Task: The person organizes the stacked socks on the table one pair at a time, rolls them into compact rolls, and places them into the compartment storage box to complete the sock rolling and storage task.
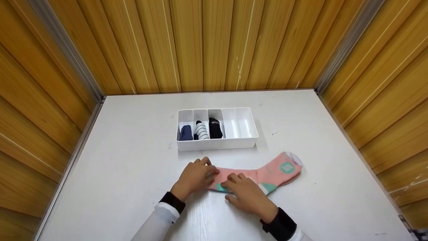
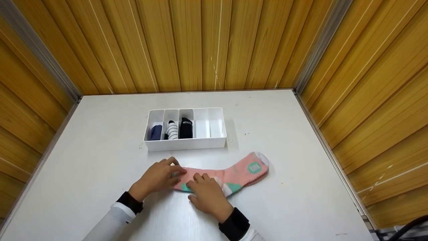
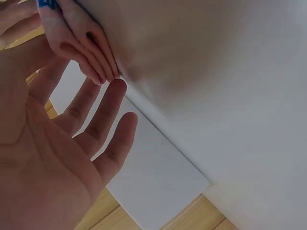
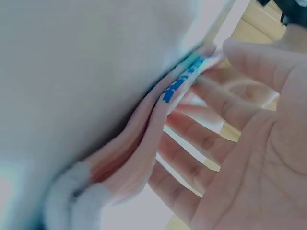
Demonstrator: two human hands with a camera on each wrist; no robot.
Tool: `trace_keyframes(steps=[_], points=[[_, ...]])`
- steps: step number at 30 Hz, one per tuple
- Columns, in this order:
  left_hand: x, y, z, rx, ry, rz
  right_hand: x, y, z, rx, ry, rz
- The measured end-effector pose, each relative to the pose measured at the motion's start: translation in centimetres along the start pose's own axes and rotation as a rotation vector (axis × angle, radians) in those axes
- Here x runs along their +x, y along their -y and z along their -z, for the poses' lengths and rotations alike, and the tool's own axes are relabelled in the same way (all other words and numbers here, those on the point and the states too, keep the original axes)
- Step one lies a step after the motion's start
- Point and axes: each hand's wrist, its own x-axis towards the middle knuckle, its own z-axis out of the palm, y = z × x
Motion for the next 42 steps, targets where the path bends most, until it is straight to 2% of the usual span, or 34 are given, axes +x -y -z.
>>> trace_keyframes(steps=[6,11,16,20,24,28,32,35,39,42], points=[[-1.7,-0.4,0.5,-0.007,0.012,0.003,-1.3,-0.9,0.5,-0.005,-0.080,-0.044],[-2.8,-0.9,0.3,-0.003,0.003,-0.003,-1.7,-1.5,0.7,0.052,-0.120,-0.083],[-4.3,-2.1,-0.1,-0.085,0.077,0.031,-1.6,-2.8,0.7,0.085,-0.146,-0.171],[-5.5,-3.2,-0.2,-0.123,0.135,0.054,-1.3,-3.6,0.6,0.079,-0.128,-0.175],[-6.1,-4.0,-0.1,-0.086,0.136,0.010,-1.3,-3.7,0.6,0.075,-0.123,-0.157],[-6.6,-4.4,0.0,-0.059,0.145,-0.040,-1.7,-2.7,0.8,0.059,-0.147,-0.162],[-7.0,-4.9,0.0,-0.104,0.180,-0.068,-2.3,-1.1,1.0,0.039,-0.151,-0.167],[-7.2,-5.1,-0.1,-0.121,0.182,-0.079,-2.5,-0.7,1.2,0.020,-0.198,-0.230],[-7.4,-5.1,-0.1,-0.116,0.142,-0.114,-2.2,-2.1,1.6,-0.012,-0.288,-0.357],[-7.6,-5.1,0.0,-0.118,0.130,-0.131,-2.1,-3.5,1.8,0.003,-0.278,-0.410]])
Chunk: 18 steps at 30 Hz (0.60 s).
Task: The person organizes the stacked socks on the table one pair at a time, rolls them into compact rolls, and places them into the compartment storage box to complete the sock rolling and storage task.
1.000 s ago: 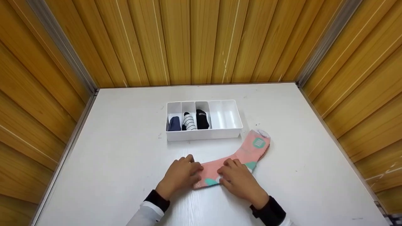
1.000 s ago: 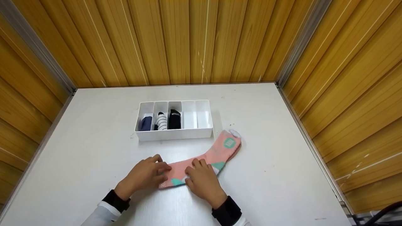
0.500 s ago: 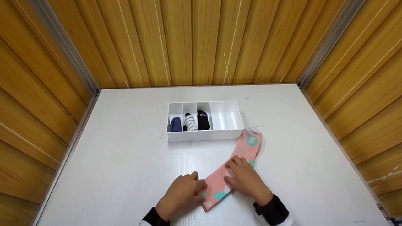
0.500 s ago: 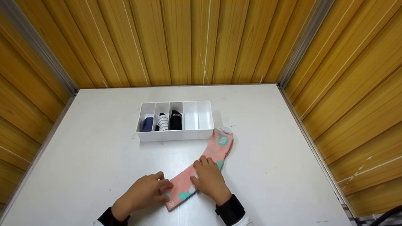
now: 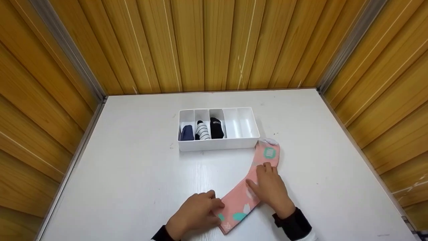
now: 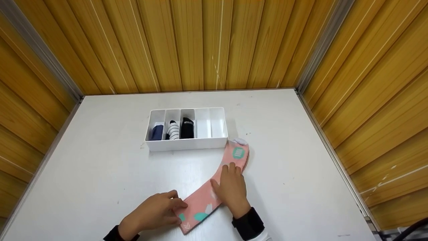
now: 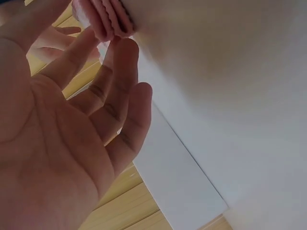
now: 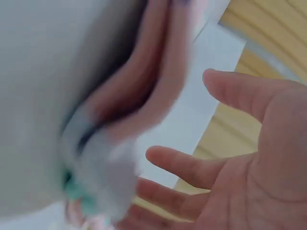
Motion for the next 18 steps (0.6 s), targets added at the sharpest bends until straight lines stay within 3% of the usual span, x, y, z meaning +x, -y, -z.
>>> trace_keyframes(steps=[8,18], points=[[0.3,0.1,-0.8,-0.022,-0.011,0.013,1.0,-1.7,-0.6,0.070,0.055,-0.021],[0.2,-1.3,-1.4,-0.003,0.033,-0.133,0.1,-0.4,-0.8,0.027,0.100,0.037]])
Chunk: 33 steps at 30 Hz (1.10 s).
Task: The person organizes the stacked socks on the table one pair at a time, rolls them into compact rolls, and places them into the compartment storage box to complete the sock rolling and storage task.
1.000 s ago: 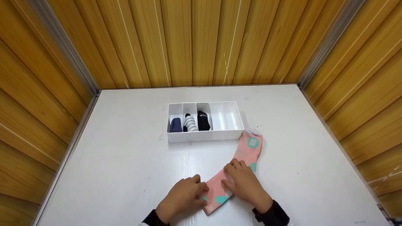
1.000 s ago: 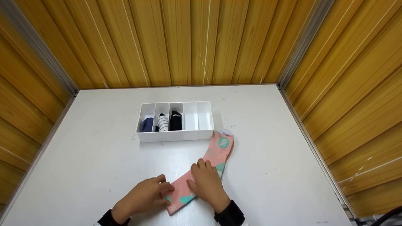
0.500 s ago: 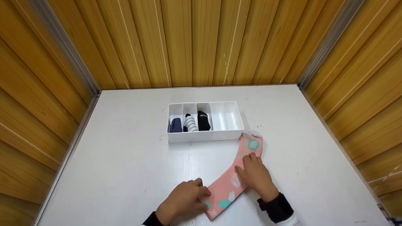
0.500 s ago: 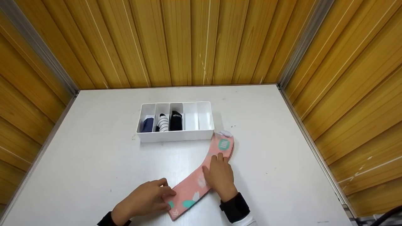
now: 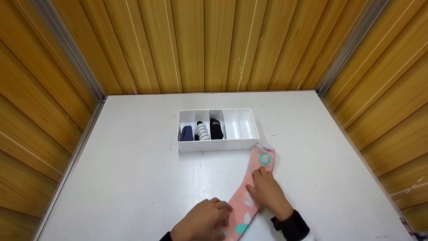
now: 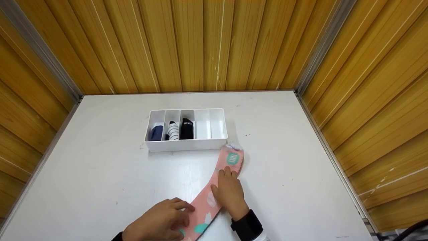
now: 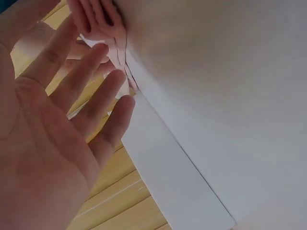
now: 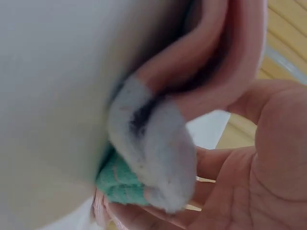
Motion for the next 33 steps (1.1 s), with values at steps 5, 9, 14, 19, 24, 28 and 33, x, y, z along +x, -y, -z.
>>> trace_keyframes(steps=[5,9,14,19,24,28,33], points=[[-0.1,-0.1,0.1,-0.030,0.043,-0.028,0.0,0.1,0.2,0.027,0.036,0.002],[0.1,0.1,-0.1,0.019,0.024,-0.084,-0.3,0.3,0.5,0.055,0.041,-0.006],[0.6,0.4,-0.1,0.040,0.005,-0.106,-1.6,1.8,0.9,0.052,0.000,0.062],[0.6,1.3,0.5,0.011,0.044,-0.020,-3.4,4.1,1.5,0.160,0.098,0.166],[0.2,2.1,1.1,-0.007,0.056,0.008,-5.2,6.3,0.9,0.216,0.247,0.247],[0.0,2.4,1.1,-0.064,0.046,0.011,-5.9,7.7,-0.4,0.114,0.269,0.304],[-0.4,3.0,0.8,-0.124,0.014,0.023,-6.1,9.0,-1.4,-0.170,0.246,0.343]])
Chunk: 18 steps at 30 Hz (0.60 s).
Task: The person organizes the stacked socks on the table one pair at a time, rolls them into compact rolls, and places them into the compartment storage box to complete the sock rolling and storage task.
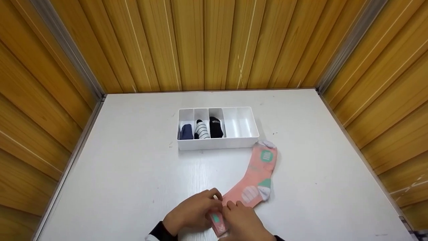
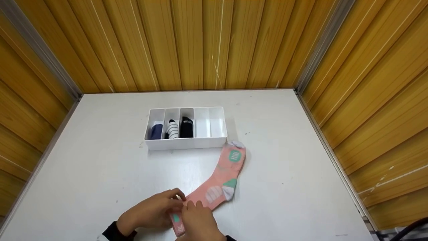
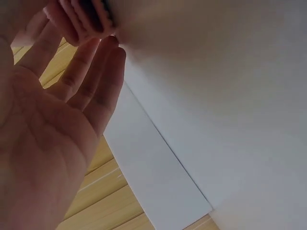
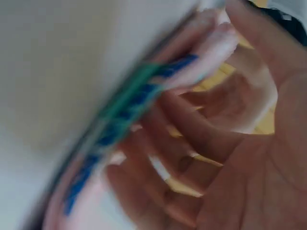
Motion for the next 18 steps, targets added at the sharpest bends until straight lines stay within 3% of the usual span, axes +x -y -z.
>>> trace_keyframes(steps=[5,8,14,18], points=[[0.0,0.2,-0.4,0.008,-0.028,-0.018,-0.3,0.9,-0.4,-0.185,-0.041,0.010],[0.1,0.1,-0.2,0.021,-0.033,-0.020,-0.2,1.2,-0.6,-0.215,-0.088,0.012],[0.3,0.0,0.6,0.044,0.021,0.045,0.0,0.6,-0.3,-0.035,-0.074,0.005],[0.3,0.1,0.7,0.083,0.009,0.061,-0.1,-0.4,-0.4,0.101,-0.144,0.018]])
